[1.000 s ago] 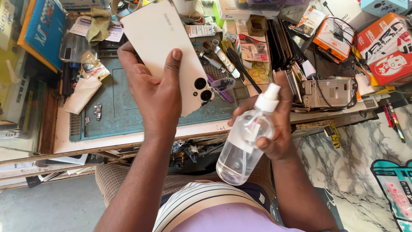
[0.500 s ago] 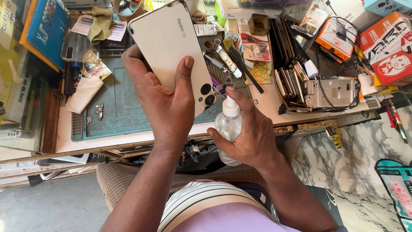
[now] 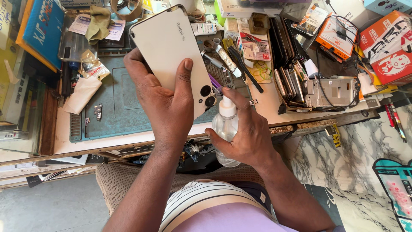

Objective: The person sprays a liquid onto a white smartphone, then uses a prying tool to separate the back cover from the frame. They continue to pry around the edges and lift the back cover off, exposing the internal components. The person then uses tweezers to manipulate small parts inside the phone.

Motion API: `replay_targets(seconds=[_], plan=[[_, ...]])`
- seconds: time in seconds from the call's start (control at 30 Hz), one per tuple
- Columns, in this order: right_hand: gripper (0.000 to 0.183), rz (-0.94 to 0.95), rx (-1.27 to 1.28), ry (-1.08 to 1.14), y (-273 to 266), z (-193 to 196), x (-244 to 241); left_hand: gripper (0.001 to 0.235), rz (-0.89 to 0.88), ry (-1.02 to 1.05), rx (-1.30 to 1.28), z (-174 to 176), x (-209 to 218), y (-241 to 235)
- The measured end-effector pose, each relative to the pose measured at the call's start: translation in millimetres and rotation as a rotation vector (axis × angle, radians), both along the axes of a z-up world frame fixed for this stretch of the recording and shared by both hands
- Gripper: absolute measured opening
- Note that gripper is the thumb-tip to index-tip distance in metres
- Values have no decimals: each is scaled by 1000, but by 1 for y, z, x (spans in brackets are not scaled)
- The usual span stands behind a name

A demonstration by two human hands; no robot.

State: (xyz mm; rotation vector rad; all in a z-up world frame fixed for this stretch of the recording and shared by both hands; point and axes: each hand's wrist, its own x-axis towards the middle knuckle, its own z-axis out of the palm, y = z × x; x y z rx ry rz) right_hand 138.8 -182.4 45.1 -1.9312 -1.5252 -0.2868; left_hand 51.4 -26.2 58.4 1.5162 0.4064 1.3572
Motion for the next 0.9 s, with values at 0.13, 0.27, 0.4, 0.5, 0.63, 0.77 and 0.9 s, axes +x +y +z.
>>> replay_targets(seconds=[0.13, 0.27, 0.4, 0.5, 0.63, 0.77, 0.9], plan=[[94, 10, 33, 18, -1, -6, 4, 43, 16, 13, 18, -4, 0, 0], [101, 0, 53, 164, -15, -12, 17, 47, 9, 8, -31, -14, 3, 9], [105, -175, 227, 11, -46, -8, 56, 49, 68, 20, -94, -30, -1, 28], [93, -184, 319, 97, -71, -1, 95, 53, 10, -49, -244, -39, -6, 39], [98, -235, 331, 44, -83, -11, 121, 51, -1, -126, -222, -50, -11, 44], [104, -250, 292, 15, -80, -35, 116, 49, 31, -60, -227, -56, -13, 45], [104, -249, 324, 95, -79, -52, 113, 50, 24, -65, -206, -57, -17, 48]])
